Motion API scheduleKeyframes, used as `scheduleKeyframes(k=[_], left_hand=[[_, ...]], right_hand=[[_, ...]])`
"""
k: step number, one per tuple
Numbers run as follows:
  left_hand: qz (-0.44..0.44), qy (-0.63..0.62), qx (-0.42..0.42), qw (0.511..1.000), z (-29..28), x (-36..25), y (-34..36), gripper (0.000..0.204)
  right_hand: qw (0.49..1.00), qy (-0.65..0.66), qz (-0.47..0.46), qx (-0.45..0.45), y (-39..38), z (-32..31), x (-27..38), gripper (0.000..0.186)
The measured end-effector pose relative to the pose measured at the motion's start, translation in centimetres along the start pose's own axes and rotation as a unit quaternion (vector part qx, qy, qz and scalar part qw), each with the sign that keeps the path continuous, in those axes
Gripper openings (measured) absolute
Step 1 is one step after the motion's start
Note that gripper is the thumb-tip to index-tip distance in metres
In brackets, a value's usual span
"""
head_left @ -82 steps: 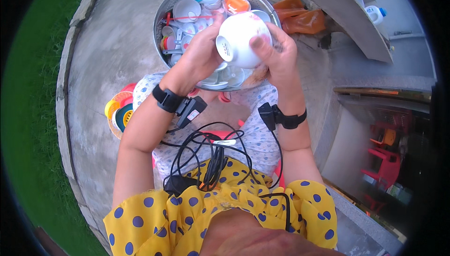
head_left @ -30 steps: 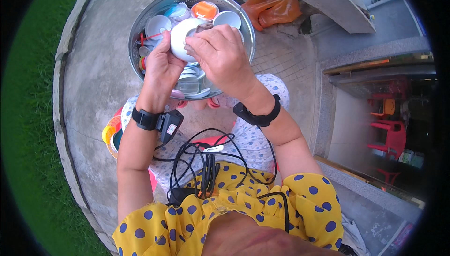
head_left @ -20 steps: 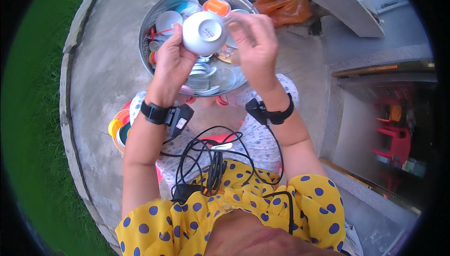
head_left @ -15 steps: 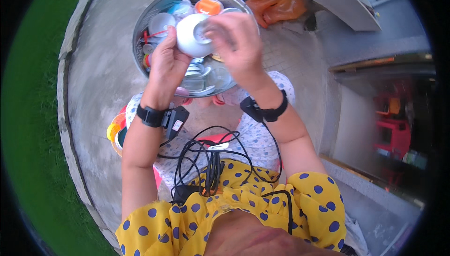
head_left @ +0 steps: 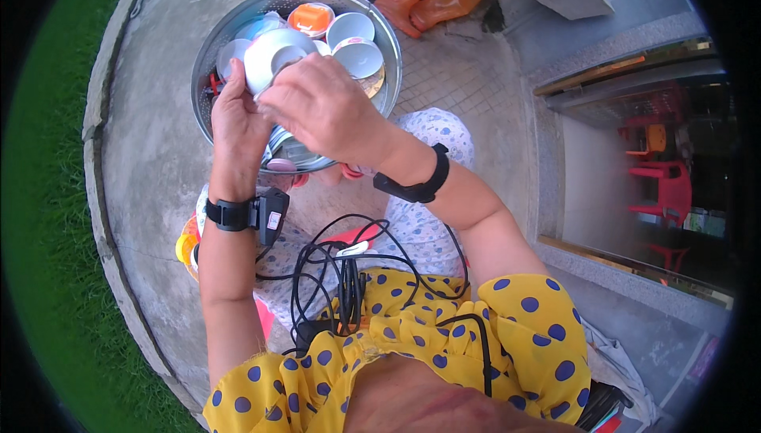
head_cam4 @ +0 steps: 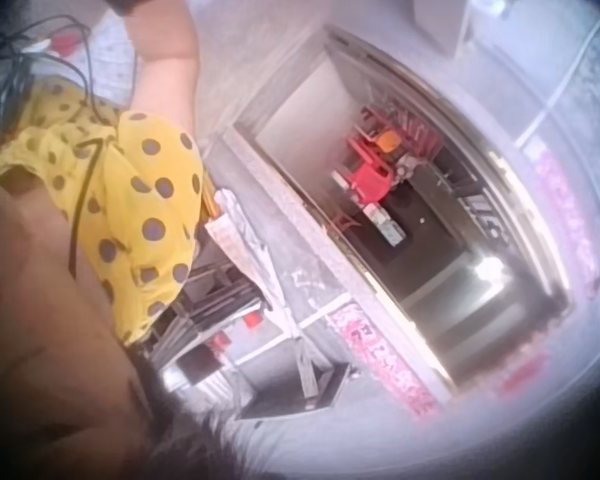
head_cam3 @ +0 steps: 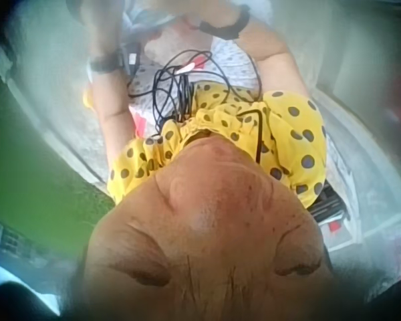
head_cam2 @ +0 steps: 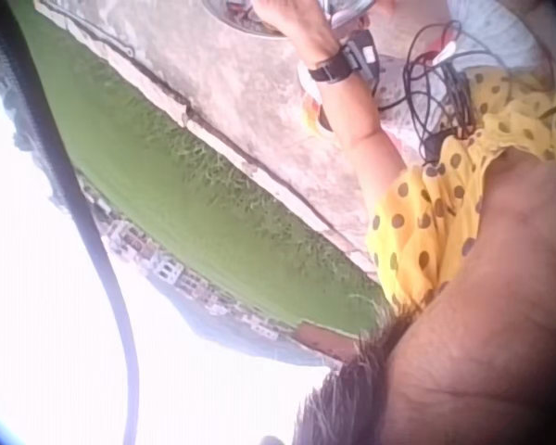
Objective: The person scrubs various plastic kitchen items, including a red tray, a blue lid, and yellow strainers, using a grey cloth. They wipe the items thoroughly and place them into a red basket. The person also scrubs white ceramic cups and places them into the same basket.
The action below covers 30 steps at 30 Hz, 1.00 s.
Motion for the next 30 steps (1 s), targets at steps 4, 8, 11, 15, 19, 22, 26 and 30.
scheduleKeyframes(k=[4, 8, 11, 15, 19, 22, 26, 30], left_hand=[[-0.126, -0.062, 0.109, 0.984, -1.8, -0.4, 0.3, 0.038], [-0.089, -0.077, 0.048, 0.992, -0.7, -0.1, -0.1, 0.039], [-0.040, -0.053, 0.014, 0.998, 0.7, 0.2, -0.5, 0.040], [-0.011, 0.023, -0.020, 0.999, 1.9, 0.8, -1.1, 0.042], [0.002, 0.071, -0.025, 0.997, 1.9, 1.5, -1.1, 0.041], [0.012, 0.105, -0.010, 0.994, 1.9, 1.3, -1.1, 0.038], [0.042, 0.167, 0.016, 0.985, 1.5, 0.9, -1.2, 0.032], [0.043, 0.204, 0.059, 0.976, 1.0, 1.2, -1.1, 0.027]], right_hand=[[0.995, -0.075, -0.064, 0.011, -0.3, 0.5, 0.3, 0.025], [0.998, -0.059, -0.025, -0.025, 0.1, -0.1, 0.2, 0.024], [0.993, -0.012, 0.062, -0.100, 0.2, -0.1, -0.3, 0.021], [0.981, 0.025, 0.153, -0.114, 0.0, -0.4, -2.0, 0.019], [0.973, 0.022, 0.206, -0.105, -0.3, -0.5, -2.9, 0.019], [0.973, 0.027, 0.211, -0.093, -0.3, -0.6, -2.8, 0.019], [0.966, 0.030, 0.227, -0.116, -0.1, -1.0, -2.7, 0.019], [0.979, -0.003, 0.182, -0.091, -0.2, -0.6, -2.7, 0.016]])
Point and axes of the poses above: each hand's wrist, its own y-axis towards the middle knuckle, its own z-axis out of the palm, x = y × z, the point moved 1 cm from there along y, towards the middle knuckle, and after that the axes turned 13 degrees about -y, right-handed, at the moved point
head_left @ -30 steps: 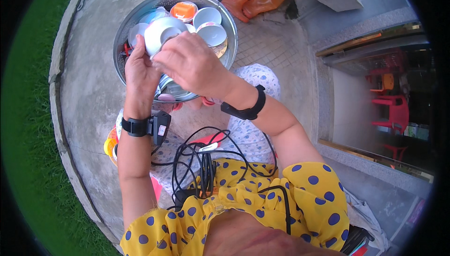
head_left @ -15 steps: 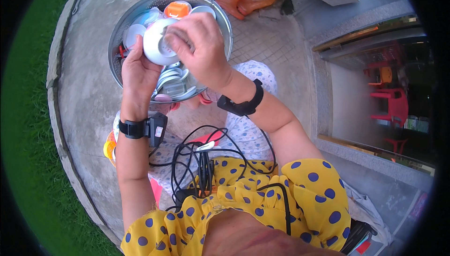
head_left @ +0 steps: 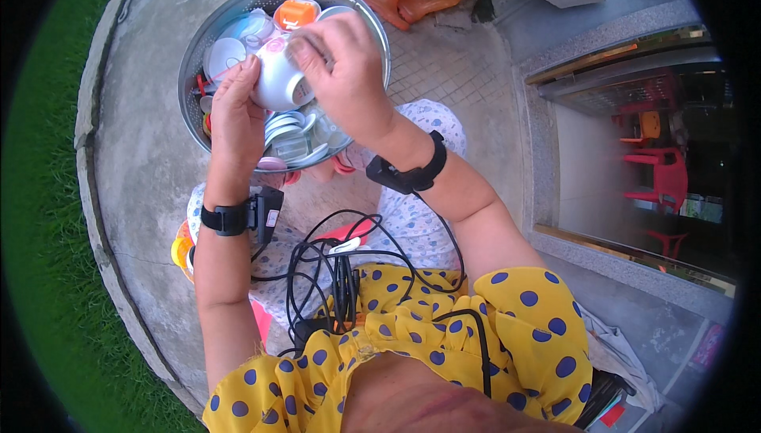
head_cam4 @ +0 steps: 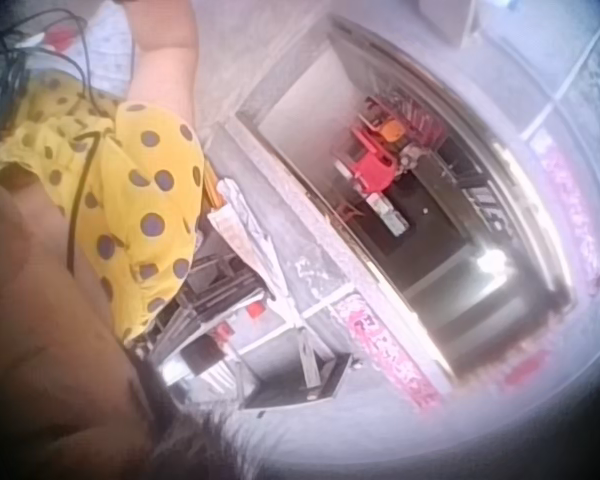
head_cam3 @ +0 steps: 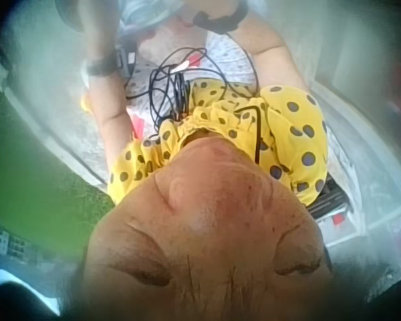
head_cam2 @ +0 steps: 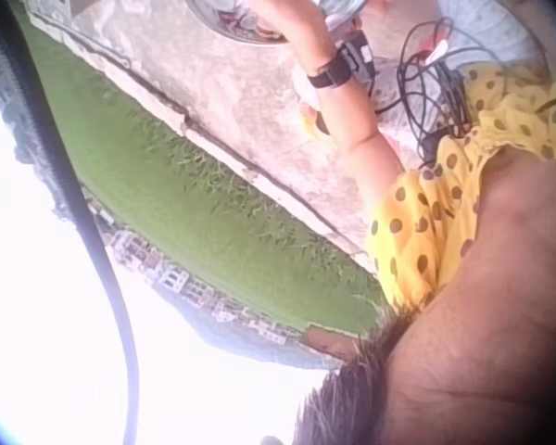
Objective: The person scrubs various plastic kitchen items, including a red tray, a blue lid, and yellow strainers, using a grey cloth. They wipe the items thoroughly and place them into a red basket. The person also scrubs white ceramic cups and places them into the same basket.
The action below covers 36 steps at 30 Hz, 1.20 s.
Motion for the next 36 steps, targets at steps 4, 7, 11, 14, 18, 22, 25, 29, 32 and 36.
scheduleKeyframes(k=[4, 7, 11, 14, 18, 22, 25, 29, 32, 36], left_hand=[[-0.020, -0.022, 0.002, 1.000, 0.4, 0.6, -0.2, 0.025], [-0.067, -0.083, -0.008, 0.994, 1.0, 0.2, -0.5, 0.029], [-0.066, -0.051, 0.042, 0.996, 0.4, 0.2, -0.5, 0.038], [-0.047, 0.018, 0.026, 0.998, 0.7, 0.8, -0.5, 0.042], [-0.079, 0.029, 0.030, 0.996, 0.1, 1.0, -0.5, 0.038], [-0.107, -0.078, -0.033, 0.991, 0.8, 0.9, -0.5, 0.038], [-0.111, -0.177, -0.069, 0.975, 1.0, 0.4, -0.1, 0.040], [-0.076, -0.230, -0.100, 0.965, 0.7, 0.2, 0.3, 0.043], [-0.032, -0.220, -0.103, 0.969, 0.8, 0.2, 0.6, 0.039], [-0.043, -0.269, -0.021, 0.962, -1.5, 0.3, 0.7, 0.039]], right_hand=[[0.992, -0.032, -0.122, 0.030, -1.2, 0.4, 2.8, 0.011], [0.981, -0.041, -0.185, 0.048, -1.9, 1.3, 3.1, 0.022], [0.987, -0.053, -0.149, 0.008, -1.1, 0.9, 3.1, 0.017], [0.994, -0.063, -0.085, -0.003, -0.2, 0.1, 1.9, 0.015], [0.999, -0.005, 0.037, 0.005, 0.4, -0.1, -0.7, 0.016], [0.994, 0.042, 0.097, 0.013, 0.6, -0.6, -1.1, 0.021], [0.995, 0.031, 0.089, -0.025, 0.2, -0.1, -1.1, 0.023], [0.996, 0.069, 0.051, -0.028, 0.2, 0.0, 0.1, 0.023], [0.996, 0.092, 0.004, -0.016, -0.2, 0.0, 0.9, 0.021], [0.994, -0.012, -0.105, 0.006, -0.9, 0.9, 2.4, 0.027]])
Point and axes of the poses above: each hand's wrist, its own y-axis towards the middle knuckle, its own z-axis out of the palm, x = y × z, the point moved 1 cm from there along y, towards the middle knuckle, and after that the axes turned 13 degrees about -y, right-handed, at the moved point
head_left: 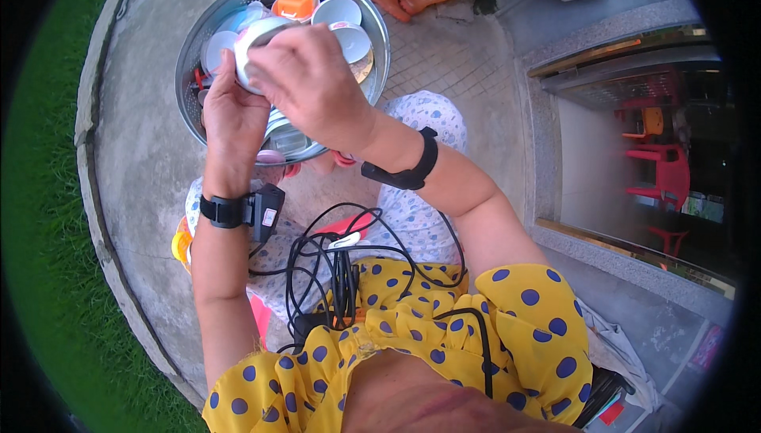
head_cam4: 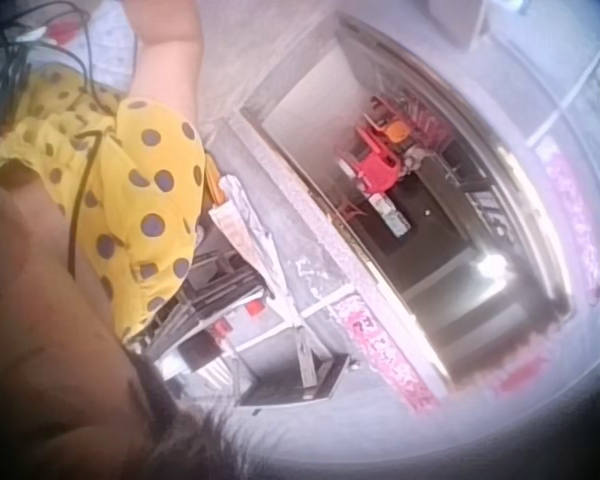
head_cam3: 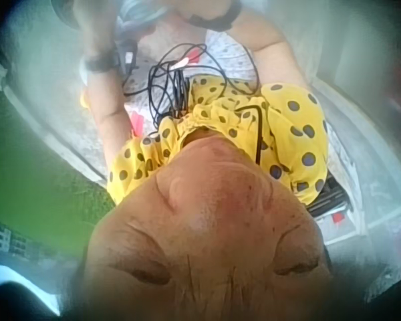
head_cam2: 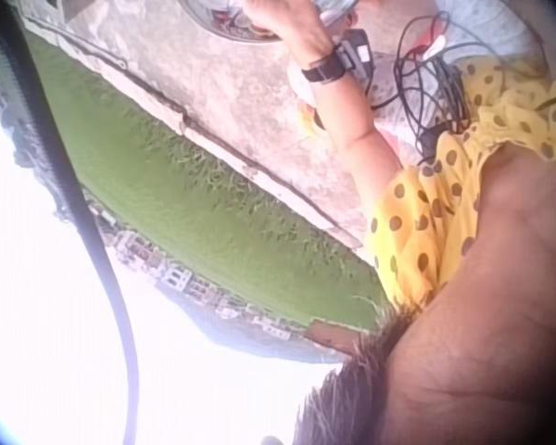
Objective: The person scrubs various plastic kitchen items, including a red tray, a blue lid, and yellow strainers, using a grey cloth. They wipe the items thoroughly and place them into a red basket. The person also scrubs white ceramic cups and places them into the same basket.
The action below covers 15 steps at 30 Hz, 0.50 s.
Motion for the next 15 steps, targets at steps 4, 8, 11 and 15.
scheduleKeyframes(k=[4, 8, 11, 15], left_hand=[[-0.073, -0.029, 0.055, 0.995, -0.9, -0.7, 0.4, 0.043], [-0.072, -0.057, 0.071, 0.993, -2.1, -1.7, 0.5, 0.047], [-0.068, -0.087, 0.086, 0.990, -1.2, -0.8, 0.6, 0.045], [-0.070, -0.103, 0.071, 0.990, -0.2, -0.5, 0.2, 0.049]], right_hand=[[0.995, -0.031, -0.071, 0.055, -1.0, 0.6, 0.1, 0.028], [0.994, 0.012, -0.090, 0.057, -1.0, 0.5, 0.6, 0.025], [0.997, 0.030, -0.071, 0.006, -0.5, 0.0, 0.2, 0.025], [0.997, 0.062, 0.020, -0.048, 0.7, -1.0, -1.2, 0.018]])
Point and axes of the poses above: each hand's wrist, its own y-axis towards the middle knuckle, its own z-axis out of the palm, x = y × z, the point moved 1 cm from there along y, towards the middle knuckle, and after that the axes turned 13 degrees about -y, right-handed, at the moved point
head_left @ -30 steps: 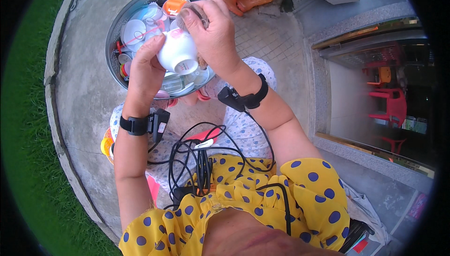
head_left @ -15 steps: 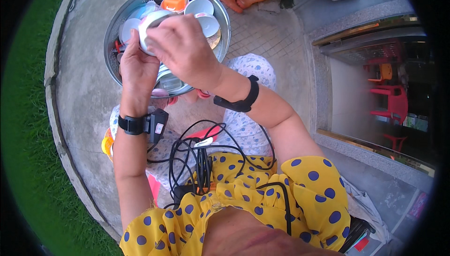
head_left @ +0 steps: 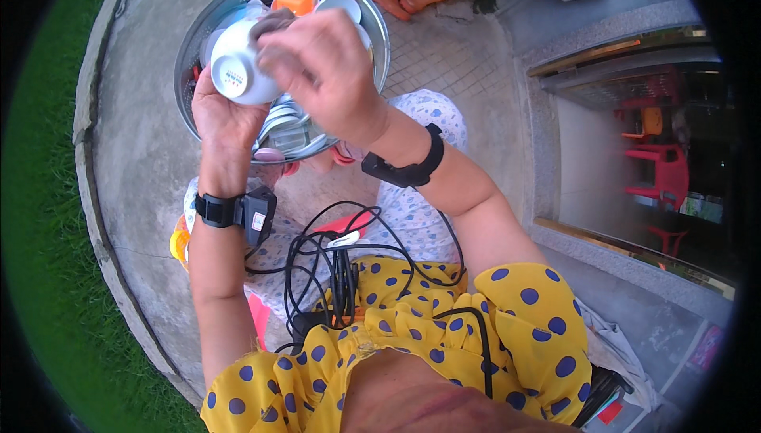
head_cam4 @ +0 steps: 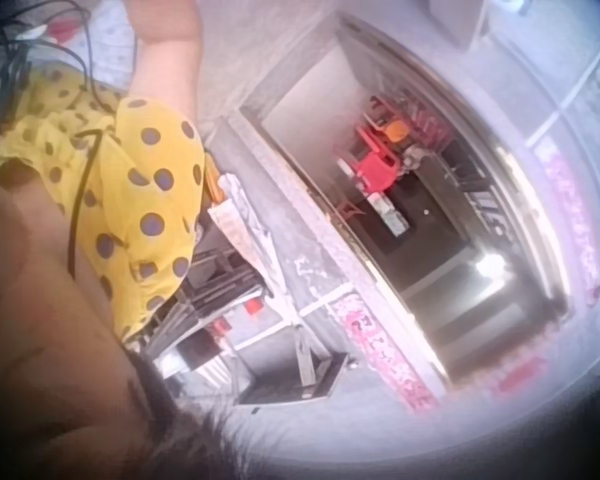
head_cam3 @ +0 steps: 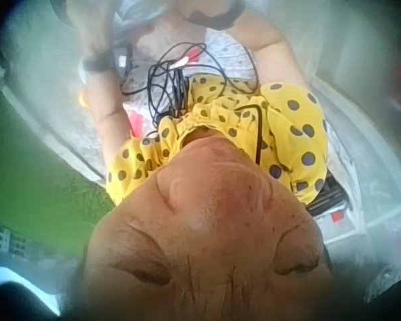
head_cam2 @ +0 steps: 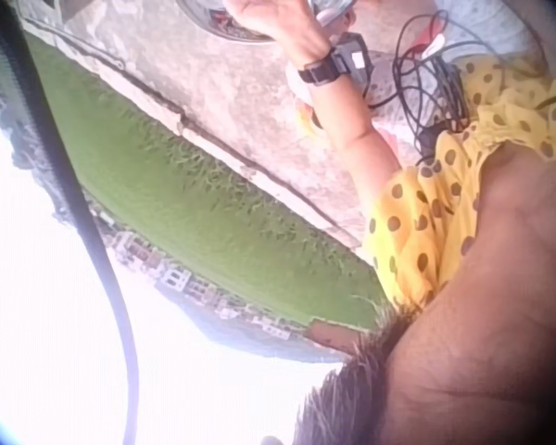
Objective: The person scrubs various plastic kitchen items, including a red tray, a blue lid, and yellow strainers, using a grey cloth. They wipe the items thoroughly and place them into a red basket. The person also scrubs white ceramic cups and places them into the same basket.
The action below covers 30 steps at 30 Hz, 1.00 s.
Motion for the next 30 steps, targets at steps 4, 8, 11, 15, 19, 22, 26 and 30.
scheduleKeyframes(k=[4, 8, 11, 15, 19, 22, 26, 30], left_hand=[[0.051, 0.095, -0.119, 0.987, 3.1, 2.1, -0.9, 0.050], [0.007, 0.068, -0.062, 0.996, 1.8, 1.4, -1.4, 0.048], [0.062, 0.095, -0.169, 0.979, 1.9, 2.2, -0.7, 0.046], [0.113, 0.101, -0.243, 0.958, 2.3, 2.7, -0.9, 0.041], [0.000, 0.075, -0.011, 0.997, -0.7, -0.1, -1.3, 0.040], [0.053, 0.139, -0.053, 0.987, -0.8, 0.3, -1.2, 0.041], [0.041, 0.129, -0.040, 0.990, -0.3, 0.2, -1.0, 0.041], [-0.024, 0.090, 0.053, 0.994, 0.1, 0.3, -1.0, 0.040]], right_hand=[[0.952, 0.131, 0.275, 0.043, 0.1, -0.5, -2.0, 0.014], [0.669, 0.509, 0.516, 0.168, -0.4, 0.0, -0.9, 0.035], [0.588, 0.590, 0.525, 0.176, -1.2, 0.9, -1.0, 0.052], [0.580, 0.633, 0.475, 0.193, -0.5, 0.7, 0.1, 0.063], [0.709, 0.540, 0.314, 0.328, -0.6, 0.0, 0.7, 0.047], [0.668, 0.550, 0.367, 0.342, -0.8, 0.0, 0.2, 0.048], [0.667, 0.538, 0.372, 0.357, -1.2, -0.2, -1.0, 0.052], [0.697, 0.529, 0.375, 0.306, -0.3, -0.3, -0.4, 0.059]])
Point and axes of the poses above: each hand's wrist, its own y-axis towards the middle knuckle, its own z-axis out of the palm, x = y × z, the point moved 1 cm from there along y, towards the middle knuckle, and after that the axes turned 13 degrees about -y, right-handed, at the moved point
